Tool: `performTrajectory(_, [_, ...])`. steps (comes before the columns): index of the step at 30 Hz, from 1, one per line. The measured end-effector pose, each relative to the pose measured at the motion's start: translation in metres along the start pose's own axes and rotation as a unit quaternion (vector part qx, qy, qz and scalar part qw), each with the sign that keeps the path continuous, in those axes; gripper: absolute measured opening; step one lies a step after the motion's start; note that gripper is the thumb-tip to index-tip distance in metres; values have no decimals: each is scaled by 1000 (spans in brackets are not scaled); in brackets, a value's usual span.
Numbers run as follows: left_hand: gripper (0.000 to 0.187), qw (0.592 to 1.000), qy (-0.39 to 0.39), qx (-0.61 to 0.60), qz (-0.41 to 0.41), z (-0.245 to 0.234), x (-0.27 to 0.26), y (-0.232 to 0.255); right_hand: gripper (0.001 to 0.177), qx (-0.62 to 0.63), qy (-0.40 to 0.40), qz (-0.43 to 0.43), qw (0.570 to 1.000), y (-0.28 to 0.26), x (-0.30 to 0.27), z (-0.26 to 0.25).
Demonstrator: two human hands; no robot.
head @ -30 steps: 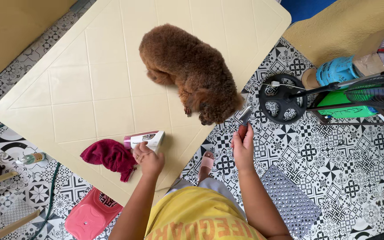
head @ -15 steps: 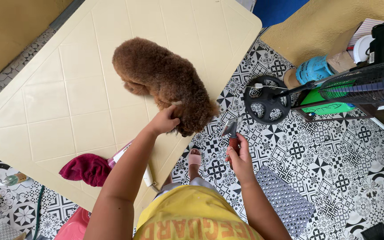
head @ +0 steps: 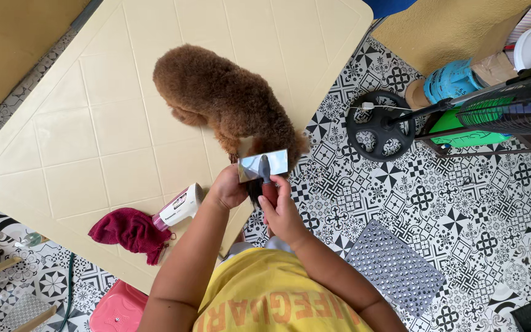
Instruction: The person grooms a small brown dog on a grooming table. They use a slicker brush to comb the dog's fur and a hairdryer to dry and fluff the coat, focusing on the tail and hindquarters.
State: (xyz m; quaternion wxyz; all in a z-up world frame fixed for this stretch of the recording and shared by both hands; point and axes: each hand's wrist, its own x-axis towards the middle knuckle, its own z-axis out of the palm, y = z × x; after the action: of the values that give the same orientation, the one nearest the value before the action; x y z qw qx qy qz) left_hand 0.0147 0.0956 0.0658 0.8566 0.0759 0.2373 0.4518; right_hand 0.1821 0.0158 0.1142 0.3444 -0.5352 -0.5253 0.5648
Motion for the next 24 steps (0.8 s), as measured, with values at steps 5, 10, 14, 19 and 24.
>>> performTrajectory(5, [41, 998, 23, -27, -50, 33, -32, -9, 51, -179, -57, -77, 979, 39, -67, -30])
performTrajectory(10, [35, 1000, 11, 9, 8, 23, -18, -14, 50, -162, -125, -8, 979, 30, -85, -72])
performTrajectory(14, [39, 1000, -6, -25, -7, 31, -20, -18, 50, 66, 22, 20, 997, 0, -50, -72])
performTrajectory(19, [50, 997, -64, -45, 16, 48, -19, -20, 49, 34, -66, 44, 996, 1, -51, -17])
performTrajectory(24, [49, 999, -25, -4, 27, 39, -31, -17, 46, 46, -254, 172, 951, -14, -84, -70])
